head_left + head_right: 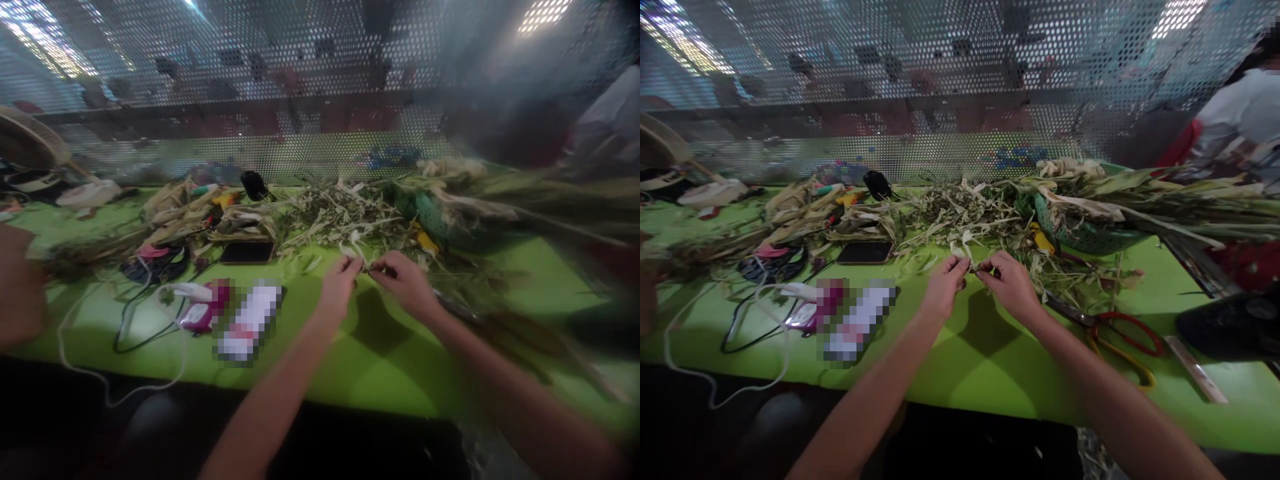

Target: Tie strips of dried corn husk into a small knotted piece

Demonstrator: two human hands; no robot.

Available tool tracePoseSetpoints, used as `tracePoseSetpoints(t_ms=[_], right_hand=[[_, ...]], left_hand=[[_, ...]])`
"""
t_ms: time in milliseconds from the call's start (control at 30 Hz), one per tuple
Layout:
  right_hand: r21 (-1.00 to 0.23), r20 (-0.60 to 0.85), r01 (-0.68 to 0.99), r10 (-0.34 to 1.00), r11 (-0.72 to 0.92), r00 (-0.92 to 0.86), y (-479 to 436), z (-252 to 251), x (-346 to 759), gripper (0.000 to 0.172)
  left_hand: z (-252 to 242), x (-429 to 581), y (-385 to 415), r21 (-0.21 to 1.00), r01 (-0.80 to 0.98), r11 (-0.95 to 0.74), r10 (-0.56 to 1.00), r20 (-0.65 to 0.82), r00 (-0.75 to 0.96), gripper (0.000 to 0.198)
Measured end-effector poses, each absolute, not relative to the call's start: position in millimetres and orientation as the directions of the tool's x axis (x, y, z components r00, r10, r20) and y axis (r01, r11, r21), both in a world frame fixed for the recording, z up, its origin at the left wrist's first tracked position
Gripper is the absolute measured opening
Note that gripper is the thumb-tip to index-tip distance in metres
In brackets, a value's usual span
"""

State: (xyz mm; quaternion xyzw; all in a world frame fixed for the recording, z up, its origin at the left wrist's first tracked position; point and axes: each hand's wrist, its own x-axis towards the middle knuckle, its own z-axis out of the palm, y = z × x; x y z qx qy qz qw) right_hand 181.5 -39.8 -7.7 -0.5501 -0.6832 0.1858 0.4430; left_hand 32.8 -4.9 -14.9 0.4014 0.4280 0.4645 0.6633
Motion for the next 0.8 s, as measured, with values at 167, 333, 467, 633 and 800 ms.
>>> tracePoseSetpoints(t_ms=[167,333,467,633,800], right_hand=[[-0.723,0.389,0.616,0.921,0.314,-0.013,-37.5,-9.3,184.1,0.006],[-0.775,0.271,0.598,0.962,0.204,0.023,-41.3,-9.0,181.5,0.008],[-0.802,0.26,0.568,0.964,0.185,0.054,-41.4,-10.9,180.2,0.008],[-0.789,0.296,0.58,0.953,0.204,0.067,-40.9,-12.5,178.2,0.01],[-0.675,0.372,0.697,0.928,0.244,0.035,-42.0,-12.2,176.1,0.007]], left_hand=[[-16.3,29.8,-0.2,0.866,-0.377,0.328,0.922,-0.205,0.329,0.034],[-15.9,26.4,0.2,0.956,-0.199,0.214,0.941,-0.147,0.305,0.031],[-13.7,24.4,1.5,0.999,0.048,0.007,0.955,-0.021,0.295,0.03],[-12.7,21.9,4.3,0.99,0.134,-0.032,0.964,-0.005,0.265,0.028],[-16.2,25.1,3.2,0.999,0.043,0.03,0.967,-0.04,0.252,0.035]])
